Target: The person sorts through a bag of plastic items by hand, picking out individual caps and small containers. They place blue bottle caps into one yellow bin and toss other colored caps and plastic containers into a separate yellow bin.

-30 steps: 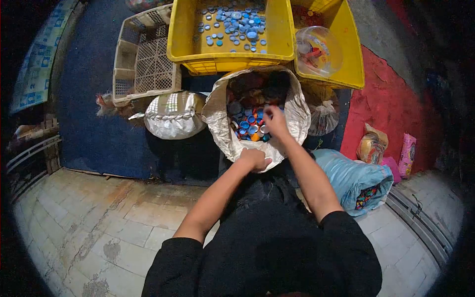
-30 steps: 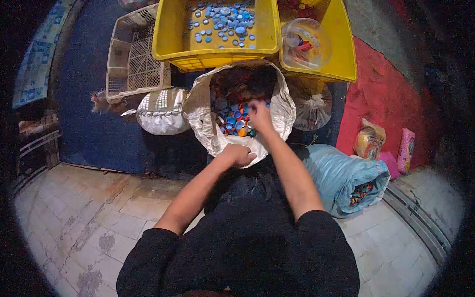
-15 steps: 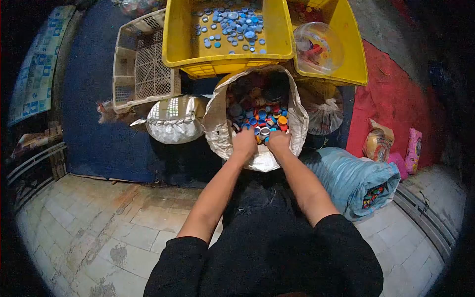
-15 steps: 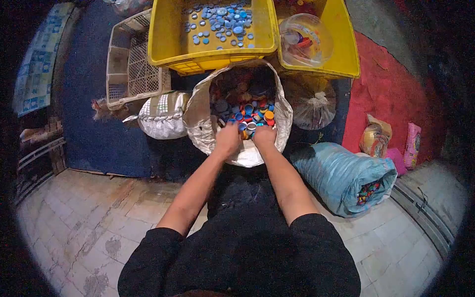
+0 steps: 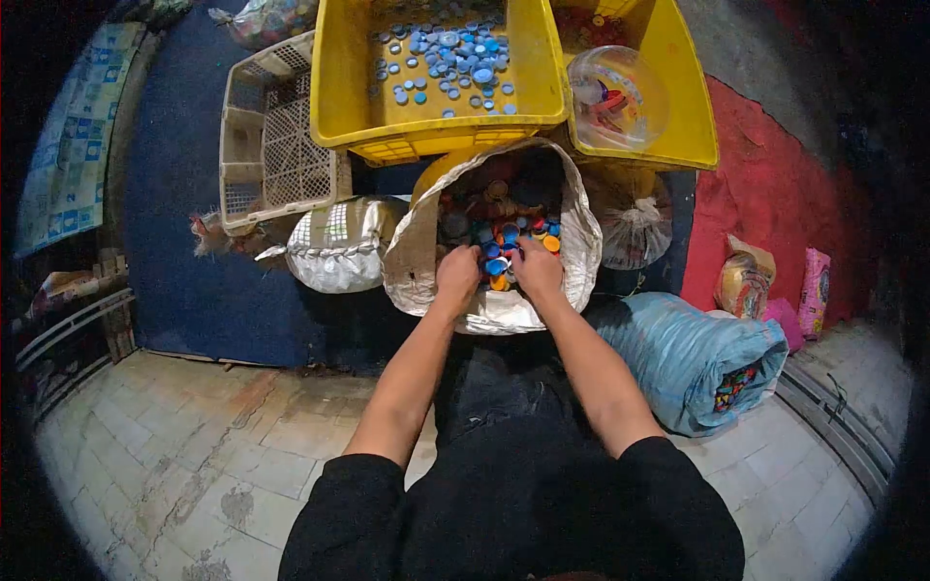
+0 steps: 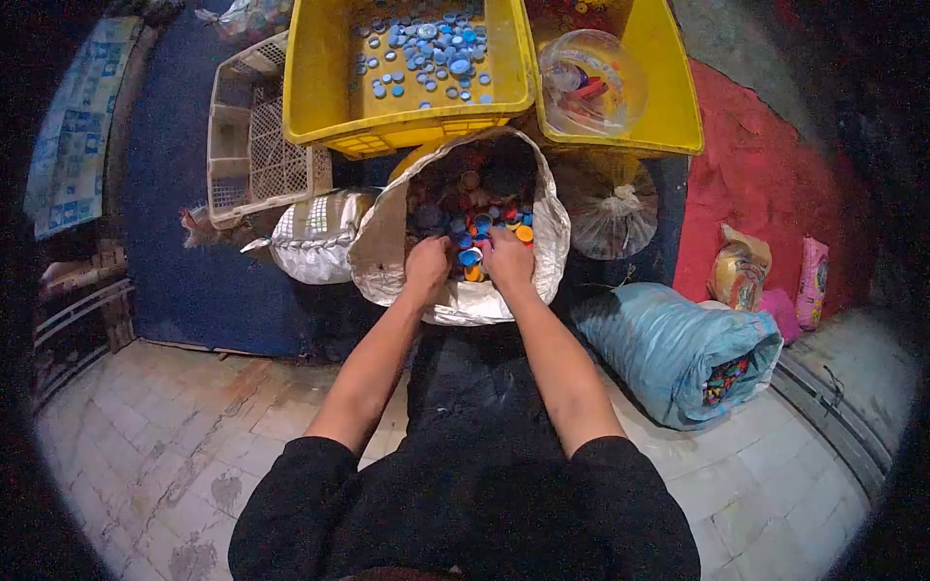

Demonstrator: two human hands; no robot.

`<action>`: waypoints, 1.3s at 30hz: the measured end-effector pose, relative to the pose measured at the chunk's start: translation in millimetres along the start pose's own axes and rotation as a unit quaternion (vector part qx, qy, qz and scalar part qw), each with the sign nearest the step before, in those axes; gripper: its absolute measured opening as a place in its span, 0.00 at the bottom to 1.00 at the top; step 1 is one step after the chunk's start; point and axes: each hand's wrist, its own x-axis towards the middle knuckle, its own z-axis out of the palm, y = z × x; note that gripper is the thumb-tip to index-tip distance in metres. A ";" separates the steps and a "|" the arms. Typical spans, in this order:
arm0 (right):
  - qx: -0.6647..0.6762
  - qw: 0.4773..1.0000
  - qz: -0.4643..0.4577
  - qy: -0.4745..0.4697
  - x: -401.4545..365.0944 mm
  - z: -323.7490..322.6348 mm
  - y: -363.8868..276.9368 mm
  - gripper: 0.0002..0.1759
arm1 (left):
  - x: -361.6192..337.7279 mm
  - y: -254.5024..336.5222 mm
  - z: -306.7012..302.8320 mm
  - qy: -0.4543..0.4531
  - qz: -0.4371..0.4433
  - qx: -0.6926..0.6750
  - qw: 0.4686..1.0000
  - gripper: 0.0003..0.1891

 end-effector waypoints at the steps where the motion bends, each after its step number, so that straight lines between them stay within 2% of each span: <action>1: -0.026 0.999 -0.040 -0.007 3.8 4.3 -0.2 0.15 | -4.4 4.2 -8.5 -0.001 0.000 0.004 1.000 0.09; 2: -0.052 0.995 -0.079 -0.013 6.8 8.9 -0.7 0.14 | -10.9 9.4 -16.1 0.018 -0.011 -0.002 1.000 0.09; 4: -0.073 0.994 -0.086 -0.005 11.4 19.5 1.5 0.13 | -19.7 14.7 -16.8 0.034 -0.021 -0.006 0.999 0.10; 6: -0.097 0.991 -0.094 0.002 14.8 25.7 3.6 0.11 | -24.1 19.2 -11.8 0.082 0.014 0.013 0.996 0.11; 7: -0.102 0.990 -0.101 -0.006 16.1 27.1 4.5 0.11 | -23.9 20.5 -9.0 0.065 0.019 0.036 0.997 0.15; 12: -0.174 0.978 -0.109 -0.040 19.2 35.0 30.8 0.11 | -17.1 31.8 10.2 0.000 -0.037 0.067 0.997 0.19; 14: -0.138 0.977 -0.154 -0.041 14.3 25.6 33.6 0.10 | -18.5 33.5 19.5 0.110 -0.006 0.131 0.985 0.17; 15: -0.140 0.977 -0.156 -0.038 14.5 23.5 33.6 0.10 | -14.3 32.8 22.5 0.113 -0.005 0.130 0.985 0.17; 17: -0.210 0.959 -0.188 -0.039 11.6 21.1 34.4 0.10 | -10.3 31.1 30.6 0.092 -0.036 0.131 0.986 0.15; 21: -0.216 0.959 -0.174 -0.052 6.5 33.3 50.0 0.09 | -4.8 28.5 13.6 0.024 -0.053 0.094 0.994 0.12; 23: -0.055 0.988 -0.144 0.017 4.7 18.1 36.3 0.08 | -7.3 22.1 6.2 0.033 -0.041 0.005 0.999 0.11; 24: -0.054 0.988 -0.143 0.016 2.7 13.8 31.3 0.08 | -9.7 16.0 6.0 0.031 -0.042 0.005 0.999 0.11; 25: 0.052 0.998 -0.032 0.005 0.8 8.2 25.7 0.08 | -12.3 10.7 6.0 0.049 -0.022 -0.014 0.998 0.12; 26: 0.156 0.984 0.081 -0.005 -1.5 3.2 21.5 0.08 | -15.5 8.0 7.6 0.065 -0.002 -0.033 0.997 0.12; 28: 0.206 0.973 0.107 -0.003 -3.2 0.6 19.8 0.07 | -22.9 14.2 1.7 0.074 -0.030 -0.062 0.995 0.13; 29: 0.336 0.926 0.170 -0.032 -4.4 0.9 16.7 0.07 | -25.2 17.0 -2.2 0.084 -0.059 -0.091 0.991 0.15; 30: 0.458 0.857 0.228 -0.061 -5.4 2.2 16.2 0.08 | -26.5 17.4 -3.9 0.085 -0.057 -0.090 0.991 0.15; 31: 0.459 0.857 0.227 -0.059 -5.1 5.1 17.9 0.08 | -27.7 17.3 -5.9 0.103 -0.054 -0.115 0.987 0.15; 33: 0.540 0.803 0.229 -0.107 -2.3 16.9 21.7 0.09 | -30.3 16.1 -9.4 0.124 -0.051 -0.138 0.981 0.15; 34: 0.541 0.802 0.227 -0.109 0.4 24.4 26.2 0.09 | -31.9 15.0 -10.6 0.089 -0.081 -0.212 0.970 0.14; 35: 0.490 0.819 0.268 -0.132 4.0 31.8 31.1 0.16 | -33.6 13.6 -11.8 0.054 -0.112 -0.284 0.951 0.13; 36: 0.435 0.832 0.308 -0.155 7.7 37.8 31.5 0.23 | -35.7 11.7 -12.3 0.056 -0.113 -0.283 0.951 0.13; 37: 0.391 0.855 0.299 -0.163 11.8 45.4 30.4 0.27 | -37.9 9.9 -12.5 0.058 -0.104 -0.321 0.940 0.12; 39: 0.374 0.866 0.291 -0.159 16.7 49.2 25.9 0.28 | -40.9 5.8 -11.1 0.060 -0.096 -0.358 0.927 0.12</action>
